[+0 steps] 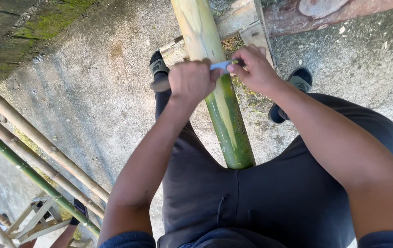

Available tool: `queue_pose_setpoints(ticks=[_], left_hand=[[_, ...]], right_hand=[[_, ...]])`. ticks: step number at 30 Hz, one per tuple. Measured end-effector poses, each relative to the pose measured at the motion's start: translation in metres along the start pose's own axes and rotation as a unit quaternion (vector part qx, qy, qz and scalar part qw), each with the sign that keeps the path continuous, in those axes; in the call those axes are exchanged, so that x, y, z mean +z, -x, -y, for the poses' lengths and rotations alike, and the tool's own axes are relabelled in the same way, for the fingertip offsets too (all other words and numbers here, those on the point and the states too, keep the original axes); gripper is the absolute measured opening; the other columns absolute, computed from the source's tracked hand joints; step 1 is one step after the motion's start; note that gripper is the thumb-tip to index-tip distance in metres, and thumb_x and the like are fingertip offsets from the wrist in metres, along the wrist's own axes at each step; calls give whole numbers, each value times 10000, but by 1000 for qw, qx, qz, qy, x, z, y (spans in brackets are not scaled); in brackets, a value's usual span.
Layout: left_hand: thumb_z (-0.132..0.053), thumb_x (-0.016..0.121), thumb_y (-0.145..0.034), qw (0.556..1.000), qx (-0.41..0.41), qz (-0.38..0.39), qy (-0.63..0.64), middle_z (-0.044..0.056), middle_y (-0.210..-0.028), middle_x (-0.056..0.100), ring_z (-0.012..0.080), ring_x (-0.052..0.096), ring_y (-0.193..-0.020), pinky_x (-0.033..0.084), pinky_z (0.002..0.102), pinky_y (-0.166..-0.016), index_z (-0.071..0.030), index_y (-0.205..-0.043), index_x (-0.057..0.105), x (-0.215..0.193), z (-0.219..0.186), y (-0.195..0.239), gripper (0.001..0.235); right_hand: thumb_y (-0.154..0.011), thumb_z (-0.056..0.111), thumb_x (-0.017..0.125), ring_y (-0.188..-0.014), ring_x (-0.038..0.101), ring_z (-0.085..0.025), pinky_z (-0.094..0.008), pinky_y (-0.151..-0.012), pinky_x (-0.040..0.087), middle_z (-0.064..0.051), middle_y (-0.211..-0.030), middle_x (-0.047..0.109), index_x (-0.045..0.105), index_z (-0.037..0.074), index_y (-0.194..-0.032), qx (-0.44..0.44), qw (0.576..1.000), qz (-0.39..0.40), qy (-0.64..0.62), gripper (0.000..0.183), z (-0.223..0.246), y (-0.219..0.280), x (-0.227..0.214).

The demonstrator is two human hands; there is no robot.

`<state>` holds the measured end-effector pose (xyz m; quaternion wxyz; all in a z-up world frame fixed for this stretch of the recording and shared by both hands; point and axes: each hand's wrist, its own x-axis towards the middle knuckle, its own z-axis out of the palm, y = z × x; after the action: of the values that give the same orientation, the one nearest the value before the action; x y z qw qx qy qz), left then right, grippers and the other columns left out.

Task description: The person is using a knife to carve and shape a bamboo stalk held between their legs on a wooden stand.

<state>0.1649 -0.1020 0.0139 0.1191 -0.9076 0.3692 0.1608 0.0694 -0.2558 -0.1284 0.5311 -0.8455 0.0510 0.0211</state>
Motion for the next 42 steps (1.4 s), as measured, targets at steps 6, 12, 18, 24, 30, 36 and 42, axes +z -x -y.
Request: queue_pose_setpoints(ticks=[6, 12, 18, 24, 30, 36, 42], left_hand=[[-618, 612, -927, 999, -1, -33, -42, 39, -558, 654, 196, 654, -485, 495, 363, -448, -148, -791, 725, -6, 10, -12, 501], [-587, 594, -955, 999, -15, 22, -44, 26, -586, 684, 196, 681, -511, 512, 364, -474, -143, -831, 726, -14, 3, -9, 479], [-603, 588, -955, 997, -15, 47, -57, 48, -617, 697, 211, 704, -553, 528, 367, -499, -157, -841, 734, -19, 1, -13, 483], [-610, 562, -955, 996, -11, 62, -64, 46, -628, 698, 216, 698, -556, 531, 365, -493, -151, -867, 723, -18, -1, -11, 495], [-553, 489, -1023, 986, -29, 158, -38, 29, -598, 672, 165, 699, -504, 532, 371, -438, -124, -866, 679, -14, -12, 20, 495], [-559, 575, -968, 998, -1, 65, -18, 24, -599, 660, 183, 661, -503, 512, 358, -448, -150, -816, 700, 8, -25, 47, 454], [-579, 587, -992, 999, 3, 25, -43, 34, -587, 664, 178, 666, -475, 499, 367, -436, -127, -806, 701, -10, 5, 8, 502]], right_hand=[[-994, 265, 753, -984, 449, -274, -424, -845, 389, -80, -954, 549, 618, 53, -1090, -27, 998, -55, -20, 270, 4, -19, 0], [-994, 265, 747, -990, 450, -275, -425, -868, 373, -88, -987, 555, 612, 57, -1081, -32, 998, -50, -17, 263, 3, -15, 3], [-1011, 270, 718, -998, 471, -244, -448, -940, 363, -75, -999, 567, 603, 63, -1087, -44, 998, -46, -13, 248, -2, -16, 5], [-1001, 295, 717, -984, 436, -264, -440, -886, 352, -82, -976, 537, 590, 66, -1068, -5, 999, -30, -11, 270, 1, -13, 8], [-1017, 313, 690, -954, 501, -226, -445, -953, 346, -46, -899, 550, 599, 94, -944, -80, 997, -7, 1, 248, -8, 19, 18], [-983, 328, 681, -931, 517, -212, -418, -936, 332, -39, -904, 558, 592, 101, -952, -87, 995, 5, -38, 245, -3, 46, 18], [-1012, 311, 701, -937, 514, -233, -419, -941, 321, -56, -904, 573, 597, 75, -1008, -103, 992, -58, -30, 258, 11, -3, 5]])
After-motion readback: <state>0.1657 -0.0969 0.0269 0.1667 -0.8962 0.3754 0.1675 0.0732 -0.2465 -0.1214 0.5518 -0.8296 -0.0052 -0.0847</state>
